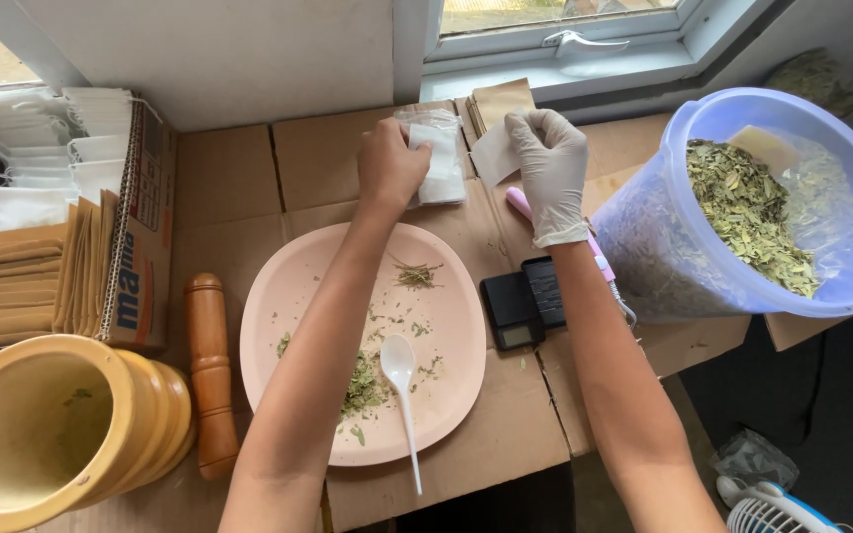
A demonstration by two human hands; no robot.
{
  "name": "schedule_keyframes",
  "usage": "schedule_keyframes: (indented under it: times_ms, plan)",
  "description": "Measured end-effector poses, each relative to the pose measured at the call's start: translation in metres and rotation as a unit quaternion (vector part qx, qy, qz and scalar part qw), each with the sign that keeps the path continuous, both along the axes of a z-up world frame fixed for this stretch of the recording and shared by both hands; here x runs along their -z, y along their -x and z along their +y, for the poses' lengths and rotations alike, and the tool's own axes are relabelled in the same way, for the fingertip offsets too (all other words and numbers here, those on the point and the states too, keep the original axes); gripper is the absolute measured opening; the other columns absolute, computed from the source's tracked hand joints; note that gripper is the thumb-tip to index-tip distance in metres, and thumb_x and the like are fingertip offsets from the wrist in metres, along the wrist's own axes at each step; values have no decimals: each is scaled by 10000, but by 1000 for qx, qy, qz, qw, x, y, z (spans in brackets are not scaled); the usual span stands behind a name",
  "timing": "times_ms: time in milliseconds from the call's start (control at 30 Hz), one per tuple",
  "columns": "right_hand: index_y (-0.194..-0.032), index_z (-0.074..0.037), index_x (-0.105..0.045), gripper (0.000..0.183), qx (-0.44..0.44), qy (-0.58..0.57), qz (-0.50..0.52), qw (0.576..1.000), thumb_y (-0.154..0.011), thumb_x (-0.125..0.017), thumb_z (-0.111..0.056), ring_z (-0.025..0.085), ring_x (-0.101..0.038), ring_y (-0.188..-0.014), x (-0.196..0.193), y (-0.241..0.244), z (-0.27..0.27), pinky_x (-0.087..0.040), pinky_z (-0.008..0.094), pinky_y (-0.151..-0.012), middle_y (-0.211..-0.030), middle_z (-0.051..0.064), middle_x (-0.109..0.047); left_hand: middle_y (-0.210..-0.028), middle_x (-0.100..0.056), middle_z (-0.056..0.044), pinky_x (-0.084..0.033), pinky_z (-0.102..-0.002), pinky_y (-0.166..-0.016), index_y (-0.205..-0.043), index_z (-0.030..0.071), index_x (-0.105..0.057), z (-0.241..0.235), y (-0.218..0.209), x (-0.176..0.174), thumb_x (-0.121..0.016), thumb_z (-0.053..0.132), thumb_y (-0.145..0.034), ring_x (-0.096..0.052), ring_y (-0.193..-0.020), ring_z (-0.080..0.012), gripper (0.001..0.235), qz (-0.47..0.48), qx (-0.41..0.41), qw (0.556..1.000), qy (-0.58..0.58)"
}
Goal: The person grinds dried green herbs in a wooden mortar and pestle, then pours the contents onto a pink plate. They use a digital scale and a plastic spoon to handle the herbs, and later pick through the pile with gloved hands to separate larger pieces.
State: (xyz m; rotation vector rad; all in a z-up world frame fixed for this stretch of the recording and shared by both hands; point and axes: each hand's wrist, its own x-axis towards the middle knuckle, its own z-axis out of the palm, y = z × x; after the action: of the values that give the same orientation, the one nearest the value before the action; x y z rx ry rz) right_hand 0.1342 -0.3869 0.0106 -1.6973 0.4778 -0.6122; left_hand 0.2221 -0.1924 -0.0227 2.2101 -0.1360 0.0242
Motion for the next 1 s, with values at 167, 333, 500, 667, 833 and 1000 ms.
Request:
schedule_keyframes:
  times_ms: [167,333,500,667,833,1000]
  plan:
    - [-893,-209,-807,133,-3,-19,-6,1000,-962,-898,-276,57,-679,-792,-7,9,11,-655,233,-770,-811,-26,-762,-741,-742,-161,-648,-462,-716,-903,55,-715,-5,12,-21,-819,312,-879,-770,-723,-325,279,-32,0,999,-22]
    - [-919,-208,-813,136,-43,-13,-15,999,-983,-892,-297,56,-663,-811,-22,23,21,-657,238,-796,-826,-21,-745,-1229,-748,-270,-588,-528,-1045,-1272,-1,-669,19,46,-47,-810,406,-990,-720,-1218,-428,515,-124,-38,980,-153]
    - [-969,-174,-794,92,-203,-80,-16,976,-1053,-793,-214,27,-600,-766,-63,63,73,-547,161,-666,-811,-71,-671,-1378,-739,-234,-522,-528,-1120,-1507,74,-594,90,120,-101,-729,475,-1047,-709,-1309,-418,626,-17,246,940,234]
    - [-1022,-124,-792,43,-282,-74,-13,957,-1026,-824,-154,11,-618,-788,-45,87,121,-545,155,-661,-866,-49,-711,-863,-770,-16,-619,-277,-842,-1066,111,-821,156,184,-116,-836,208,-957,-689,-828,-81,147,20,177,941,287]
    - [-1057,-78,-802,82,-328,29,-10,944,-997,-851,-104,51,-598,-751,-66,133,187,-518,218,-674,-848,-12,-753,-871,-800,-104,-670,-297,-661,-1084,36,-839,194,230,-81,-824,71,-939,-759,-656,-142,150,22,98,935,339]
    - [-1249,-187,-862,243,-188,401,-333,832,-1011,-883,-233,266,-679,-857,-10,122,181,-568,364,-792,-972,57,-716,-921,-847,-96,-682,-319,-738,-1111,91,-830,196,257,-46,-889,137,-955,-803,-751,-145,173,-110,-32,944,309]
